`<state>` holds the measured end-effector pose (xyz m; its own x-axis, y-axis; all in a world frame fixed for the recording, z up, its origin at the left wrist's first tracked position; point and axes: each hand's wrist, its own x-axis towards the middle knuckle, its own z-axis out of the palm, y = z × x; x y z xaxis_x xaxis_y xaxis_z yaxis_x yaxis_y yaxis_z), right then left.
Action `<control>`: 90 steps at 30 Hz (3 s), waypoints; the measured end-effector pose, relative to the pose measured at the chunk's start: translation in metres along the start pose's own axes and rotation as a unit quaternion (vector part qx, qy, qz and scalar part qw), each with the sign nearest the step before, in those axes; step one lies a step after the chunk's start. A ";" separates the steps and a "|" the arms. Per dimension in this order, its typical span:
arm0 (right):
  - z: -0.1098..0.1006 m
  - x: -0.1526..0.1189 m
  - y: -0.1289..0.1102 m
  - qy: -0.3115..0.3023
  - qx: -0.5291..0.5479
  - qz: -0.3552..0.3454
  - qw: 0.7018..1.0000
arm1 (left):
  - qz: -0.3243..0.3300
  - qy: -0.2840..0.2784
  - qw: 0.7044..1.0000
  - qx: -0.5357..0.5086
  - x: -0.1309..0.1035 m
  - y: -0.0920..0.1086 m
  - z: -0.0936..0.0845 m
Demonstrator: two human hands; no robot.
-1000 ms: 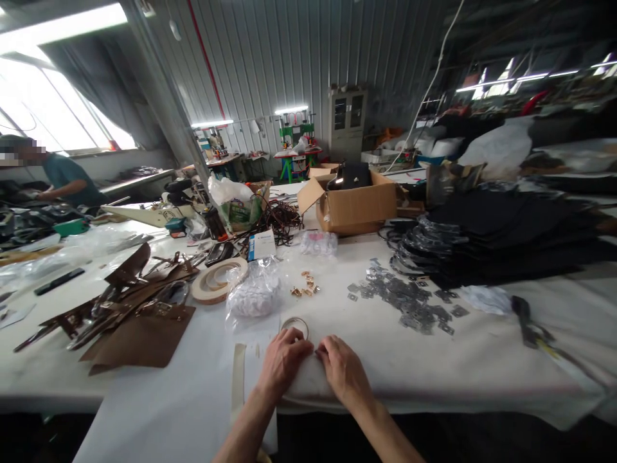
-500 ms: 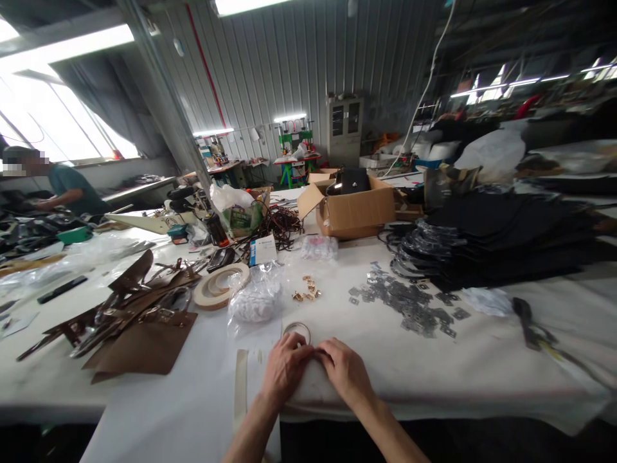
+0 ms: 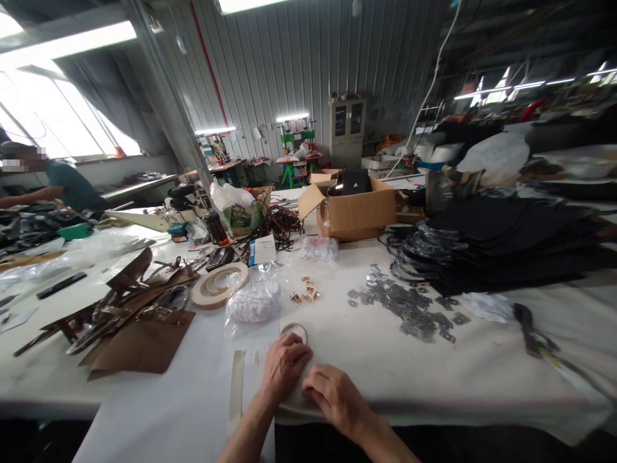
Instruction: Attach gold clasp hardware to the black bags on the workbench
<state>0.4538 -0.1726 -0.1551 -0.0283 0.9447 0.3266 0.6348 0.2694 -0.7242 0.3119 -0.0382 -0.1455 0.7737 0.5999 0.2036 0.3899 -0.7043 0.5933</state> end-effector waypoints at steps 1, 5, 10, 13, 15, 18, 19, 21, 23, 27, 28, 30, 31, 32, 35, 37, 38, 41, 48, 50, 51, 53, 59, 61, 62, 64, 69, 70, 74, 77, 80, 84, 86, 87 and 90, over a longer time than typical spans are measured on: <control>-0.005 -0.005 0.002 0.025 0.037 0.029 0.999 | 0.004 -0.005 1.000 0.001 -0.001 -0.001 -0.001; -0.035 -0.019 0.025 0.168 0.170 0.192 0.952 | -0.041 0.014 0.999 -0.009 0.010 0.002 -0.006; -0.052 -0.026 0.042 0.287 0.282 0.290 0.868 | -0.101 0.054 0.991 0.073 0.076 0.021 -0.001; -0.051 -0.025 0.040 0.263 0.292 0.290 0.873 | -0.141 0.018 0.983 0.118 0.123 0.029 0.011; -0.049 -0.026 0.039 0.253 0.295 0.286 0.876 | -0.156 0.008 0.980 0.121 0.146 0.028 0.020; -0.046 -0.029 0.044 0.260 0.309 0.277 0.872 | -0.159 -0.005 0.981 0.110 0.163 0.023 0.027; -0.045 -0.031 0.047 0.264 0.315 0.276 0.869 | -0.150 -0.006 0.984 0.102 0.163 0.022 0.028; -0.044 -0.033 0.052 0.275 0.333 0.277 0.858 | -0.114 -0.001 0.991 0.075 0.155 0.025 0.026; -0.045 -0.033 0.054 0.295 0.375 0.279 0.833 | -0.068 -0.003 0.997 0.043 0.137 0.033 0.027; -0.053 -0.027 0.049 0.361 0.493 0.281 0.740 | 0.014 0.063 0.993 -0.101 0.079 0.060 0.044; -0.056 -0.026 0.047 0.368 0.516 0.288 0.718 | 0.024 0.097 0.984 -0.150 0.063 0.066 0.050; -0.061 -0.023 0.043 0.359 0.553 0.304 0.688 | 0.025 0.151 0.961 -0.231 0.036 0.077 0.064; -0.062 -0.023 0.042 0.346 0.569 0.312 0.678 | 0.020 0.159 0.955 -0.251 0.025 0.081 0.069; -0.063 -0.022 0.041 0.332 0.582 0.320 0.669 | 0.017 0.160 0.951 -0.263 0.017 0.083 0.074; -0.058 -0.024 0.039 0.309 0.601 0.337 0.656 | 0.019 0.153 0.950 -0.272 0.006 0.087 0.083; -0.053 -0.026 0.039 0.315 0.597 0.339 0.656 | 0.027 0.149 0.951 -0.269 0.005 0.087 0.084; -0.050 -0.027 0.038 0.319 0.593 0.337 0.658 | 0.030 0.150 0.951 -0.268 0.005 0.087 0.084; -0.046 -0.028 0.038 0.323 0.581 0.337 0.667 | 0.037 0.156 0.951 -0.266 0.005 0.088 0.083; -0.041 -0.027 0.035 0.341 0.553 0.341 0.679 | 0.039 0.157 0.958 -0.236 0.001 0.087 0.085; -0.039 -0.027 0.034 0.346 0.539 0.342 0.688 | 0.039 0.159 0.959 -0.230 0.000 0.086 0.087; -0.038 -0.027 0.033 0.350 0.532 0.342 0.691 | 0.039 0.160 0.960 -0.226 0.000 0.086 0.087; -0.037 -0.027 0.032 0.359 0.520 0.345 0.694 | 0.039 0.167 0.962 -0.214 -0.001 0.086 0.088; -0.033 -0.027 0.029 0.369 0.509 0.343 0.698 | 0.042 0.183 0.964 -0.186 -0.003 0.088 0.089; -0.032 -0.027 0.028 0.366 0.519 0.340 0.694 | 0.049 0.185 0.966 -0.177 -0.003 0.088 0.090; -0.032 -0.027 0.028 0.363 0.525 0.342 0.690 | 0.054 0.184 0.966 -0.172 -0.004 0.087 0.091; -0.032 -0.027 0.028 0.358 0.537 0.348 0.680 | 0.063 0.186 0.967 -0.164 -0.005 0.085 0.093; -0.041 -0.025 0.026 0.341 0.584 0.373 0.635 | 0.075 0.187 0.968 -0.147 -0.008 0.084 0.096; -0.044 -0.024 0.026 0.339 0.596 0.382 0.619 | 0.077 0.178 0.970 -0.147 -0.008 0.084 0.096; -0.053 -0.023 0.025 0.319 0.612 0.405 0.600 | 0.075 0.160 0.971 -0.161 -0.010 0.084 0.096; -0.060 -0.030 0.026 0.266 0.572 0.384 0.674 | 0.067 0.172 0.964 -0.194 -0.008 0.083 0.095; -0.068 -0.042 0.032 0.207 0.476 0.352 0.779 | 0.075 0.163 0.952 -0.249 -0.006 0.082 0.092; -0.086 -0.050 0.044 0.112 0.289 0.280 0.909 | 0.076 0.145 0.938 -0.307 -0.003 0.082 0.087; -0.095 -0.047 0.046 0.074 0.211 0.232 0.947 | 0.075 0.137 0.931 -0.329 -0.002 0.081 0.086; -0.099 -0.045 0.046 0.062 0.180 0.207 0.960 | 0.073 0.135 0.930 -0.335 -0.002 0.080 0.087; -0.108 -0.041 0.042 0.042 0.102 0.141 0.984 | 0.062 0.129 0.932 -0.332 -0.003 0.078 0.090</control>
<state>0.5648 -0.2198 -0.1333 0.1967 0.9706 0.1386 0.4397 0.0390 -0.8973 0.3851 -0.1287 -0.1696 0.6136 0.6605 0.4327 -0.1567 -0.4353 0.8866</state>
